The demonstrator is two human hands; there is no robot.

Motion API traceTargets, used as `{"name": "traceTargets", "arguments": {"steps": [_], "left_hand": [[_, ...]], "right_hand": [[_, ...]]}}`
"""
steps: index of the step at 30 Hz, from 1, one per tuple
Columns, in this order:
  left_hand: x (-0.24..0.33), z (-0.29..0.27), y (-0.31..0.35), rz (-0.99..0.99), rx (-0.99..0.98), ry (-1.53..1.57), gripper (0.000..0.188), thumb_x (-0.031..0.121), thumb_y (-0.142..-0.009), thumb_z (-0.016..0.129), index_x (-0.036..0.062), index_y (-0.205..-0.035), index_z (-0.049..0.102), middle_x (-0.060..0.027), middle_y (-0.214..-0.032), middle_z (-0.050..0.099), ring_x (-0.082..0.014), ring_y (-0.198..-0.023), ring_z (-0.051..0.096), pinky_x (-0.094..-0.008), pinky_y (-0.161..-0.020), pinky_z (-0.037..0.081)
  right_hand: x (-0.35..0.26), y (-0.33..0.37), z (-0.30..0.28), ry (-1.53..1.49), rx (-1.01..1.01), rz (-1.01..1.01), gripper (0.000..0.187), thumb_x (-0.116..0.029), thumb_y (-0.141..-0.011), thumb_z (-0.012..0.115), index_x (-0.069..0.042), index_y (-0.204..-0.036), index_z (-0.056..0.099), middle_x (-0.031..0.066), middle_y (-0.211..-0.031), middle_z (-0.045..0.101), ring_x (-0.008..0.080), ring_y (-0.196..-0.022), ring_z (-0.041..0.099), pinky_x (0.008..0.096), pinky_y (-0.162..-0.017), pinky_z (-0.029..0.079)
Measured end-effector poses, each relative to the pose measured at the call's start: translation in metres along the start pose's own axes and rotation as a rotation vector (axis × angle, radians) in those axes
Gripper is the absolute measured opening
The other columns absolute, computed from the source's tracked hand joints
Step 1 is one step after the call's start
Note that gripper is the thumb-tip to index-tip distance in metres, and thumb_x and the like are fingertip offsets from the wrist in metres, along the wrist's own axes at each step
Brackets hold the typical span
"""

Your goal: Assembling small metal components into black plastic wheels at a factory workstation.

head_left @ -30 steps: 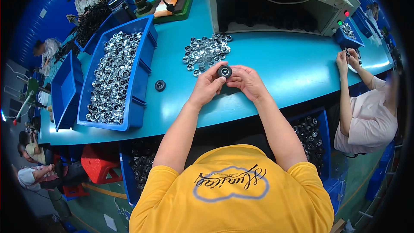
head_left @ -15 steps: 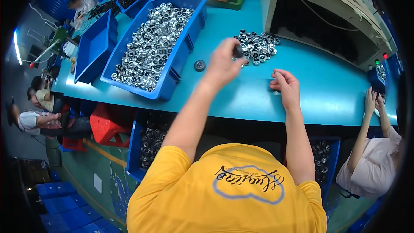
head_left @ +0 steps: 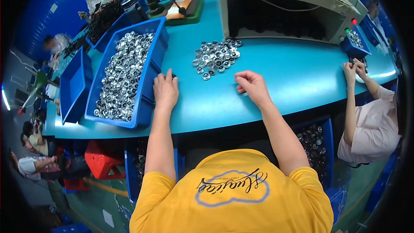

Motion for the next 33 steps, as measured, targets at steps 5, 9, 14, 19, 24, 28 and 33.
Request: {"name": "traceTargets", "arguments": {"steps": [5,9,14,19,24,28,33], "left_hand": [[-0.012,0.006,0.009,-0.037,0.087,-0.082,0.046,0.019,-0.098,0.059,0.0001,-0.140,0.052,-0.0220,-0.116,0.056,-0.0401,-0.107,0.054,-0.0502,-0.094,0.046],[-0.008,0.008,0.016,-0.064,0.065,-0.125,0.048,0.018,-0.098,0.059,0.0013,-0.142,0.050,-0.0235,-0.120,0.054,-0.0401,-0.108,0.054,-0.0498,-0.093,0.046],[-0.006,0.003,0.016,-0.096,0.084,-0.156,0.048,0.017,-0.097,0.058,0.0023,-0.143,0.050,-0.0237,-0.121,0.053,-0.0409,-0.109,0.055,-0.0495,-0.093,0.046],[-0.011,0.000,0.017,-0.123,0.089,-0.217,0.049,0.017,-0.096,0.057,0.0046,-0.143,0.050,-0.0233,-0.118,0.053,-0.0406,-0.106,0.057,-0.0489,-0.092,0.047],[-0.002,-0.003,0.016,-0.137,0.066,-0.254,0.047,0.017,-0.093,0.059,0.0057,-0.138,0.055,-0.0211,-0.118,0.054,-0.0393,-0.103,0.059,-0.0472,-0.089,0.049],[0.021,-0.035,0.023,-0.019,0.317,-0.287,0.044,0.017,-0.092,0.062,0.0063,-0.134,0.059,-0.0192,-0.119,0.057,-0.0373,-0.100,0.058,-0.0453,-0.087,0.049],[0.095,-0.048,0.014,0.305,0.324,0.464,0.029,0.008,-0.092,0.067,0.0041,-0.120,0.069,-0.0131,-0.111,0.064,-0.0287,-0.100,0.060,-0.0371,-0.083,0.050]], "right_hand": [[-0.030,-0.018,-0.009,0.139,0.016,-0.035,0.019,-0.016,-0.092,0.069,-0.003,-0.105,0.073,0.0031,-0.086,0.071,0.0096,-0.075,0.065,0.0264,-0.063,0.055],[-0.061,-0.078,-0.028,0.462,0.108,-0.192,0.021,-0.019,-0.088,0.069,-0.006,-0.103,0.075,0.0070,-0.084,0.074,0.0150,-0.079,0.070,0.0320,-0.070,0.057],[-0.067,-0.165,-0.050,0.815,0.314,-0.294,0.026,-0.024,-0.085,0.066,-0.013,-0.106,0.077,0.0124,-0.095,0.075,0.0324,-0.096,0.071,0.0428,-0.087,0.056],[-0.058,-0.207,-0.039,1.047,0.402,-0.270,0.033,-0.029,-0.086,0.068,-0.020,-0.117,0.073,0.0143,-0.114,0.069,0.0355,-0.107,0.066,0.0464,-0.093,0.053],[-0.056,-0.208,-0.050,1.041,0.440,-0.387,0.024,-0.029,-0.083,0.074,-0.016,-0.103,0.076,0.0123,-0.103,0.067,0.0339,-0.101,0.067,0.0462,-0.087,0.054],[-0.085,-0.152,-0.049,0.796,0.369,-0.565,0.018,-0.021,-0.076,0.080,-0.008,-0.086,0.074,0.0079,-0.090,0.063,0.0259,-0.085,0.066,0.0389,-0.073,0.053],[-0.069,-0.075,-0.010,0.267,0.019,-0.292,0.017,-0.015,-0.082,0.082,-0.003,-0.086,0.070,0.0008,-0.074,0.061,0.0120,-0.066,0.059,0.0269,-0.061,0.048]]}}
Point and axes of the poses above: each hand's wrist, its own y-axis away from the middle knuckle, its own z-axis out of the palm, x = y × z, the point moved 7 cm from there along -y, towards the middle knuckle
